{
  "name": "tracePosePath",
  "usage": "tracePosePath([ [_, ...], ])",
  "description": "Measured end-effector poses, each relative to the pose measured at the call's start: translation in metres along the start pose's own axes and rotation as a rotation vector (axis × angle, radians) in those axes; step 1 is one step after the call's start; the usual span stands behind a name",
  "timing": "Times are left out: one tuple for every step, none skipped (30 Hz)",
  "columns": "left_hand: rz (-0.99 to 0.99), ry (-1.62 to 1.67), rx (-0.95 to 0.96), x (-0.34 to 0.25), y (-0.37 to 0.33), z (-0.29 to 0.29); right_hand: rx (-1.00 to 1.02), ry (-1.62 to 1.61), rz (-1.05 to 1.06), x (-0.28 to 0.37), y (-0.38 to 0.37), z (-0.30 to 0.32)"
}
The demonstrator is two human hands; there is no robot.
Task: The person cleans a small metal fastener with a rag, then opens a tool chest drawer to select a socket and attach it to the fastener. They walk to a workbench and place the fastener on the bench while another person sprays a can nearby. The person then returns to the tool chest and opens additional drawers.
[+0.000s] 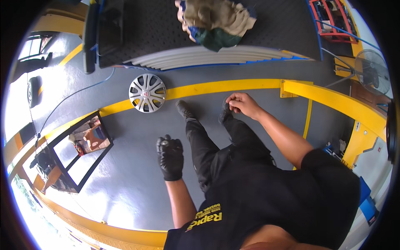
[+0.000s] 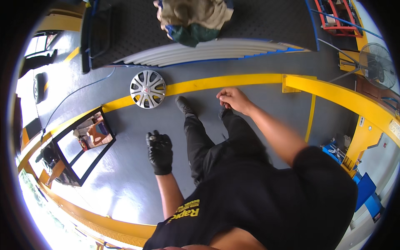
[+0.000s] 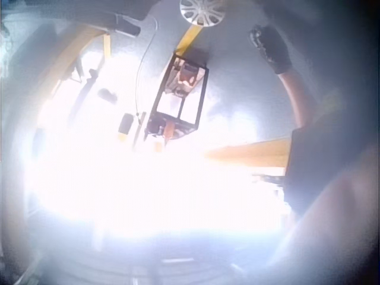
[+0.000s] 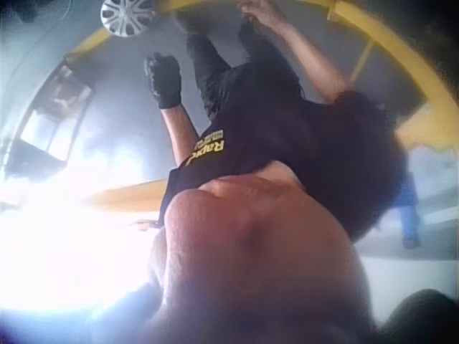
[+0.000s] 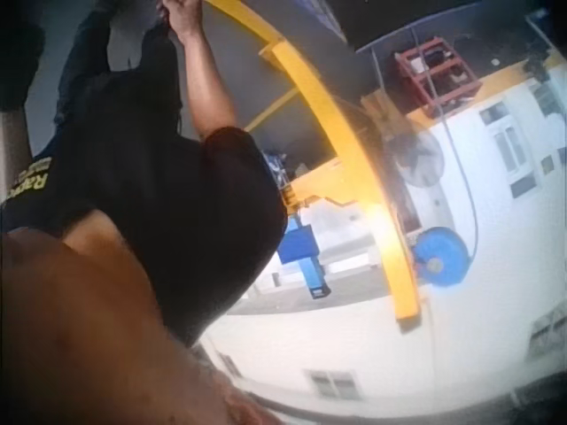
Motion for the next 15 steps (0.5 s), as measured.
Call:
tracePosePath([
  [0.005,0.053,-0.010,0.014,0.003,0.011,-0.022,-0.171,-0.031,-0.025,-0.030,-0.004],
  [0.008,0.035,0.016,0.027,-0.003,0.021,-0.060,-0.315,-0.083,-0.042,-0.066,-0.001],
  [0.023,0.043,0.036,0.038,-0.009,0.031,-0.152,-0.444,-0.198,-0.057,-0.103,0.002],
  [0.027,0.024,0.016,0.048,-0.019,0.043,-0.187,-0.662,-0.159,-0.065,-0.144,0.004],
  [0.028,0.097,0.017,0.060,-0.028,0.054,-0.292,-0.858,-0.210,-0.069,-0.188,0.008],
  [0.019,0.139,-0.041,0.070,-0.033,0.066,-0.341,-0.961,-0.142,-0.072,-0.229,0.011],
  [0.012,0.175,-0.102,0.076,-0.037,0.078,-0.413,-1.072,-0.116,-0.074,-0.263,0.014],
  [0.030,0.155,-0.086,0.081,-0.043,0.089,-0.335,-1.148,0.013,-0.075,-0.290,0.019],
  [0.044,0.141,-0.077,0.085,-0.045,0.099,-0.341,-1.185,0.134,-0.079,-0.307,0.019],
  [0.057,0.126,-0.074,0.088,-0.044,0.109,-0.236,-1.243,0.156,-0.085,-0.317,0.015],
  [0.073,0.104,-0.024,0.090,-0.042,0.116,-0.218,-1.274,0.174,-0.089,-0.322,0.013],
  [0.080,0.106,-0.074,0.090,-0.040,0.123,-0.219,-1.317,0.144,-0.094,-0.322,0.010],
  [0.090,0.099,-0.075,0.090,-0.038,0.128,-0.208,-1.290,0.215,-0.097,-0.318,0.007],
  [0.087,0.080,-0.075,0.089,-0.035,0.131,-0.212,-1.282,0.224,-0.100,-0.310,0.002],
  [0.098,0.098,-0.076,0.088,-0.033,0.133,-0.176,-1.265,0.279,-0.101,-0.302,-0.002],
])
Point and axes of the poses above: each hand's wrist, its own y-axis away from the middle knuckle, its own z-axis out of the back of the hand, x = y × z, the point moved 1 cm from there along -y, towards the middle knuckle, and after that the axes turned 6 degrees about y, right-handed, at the moved point
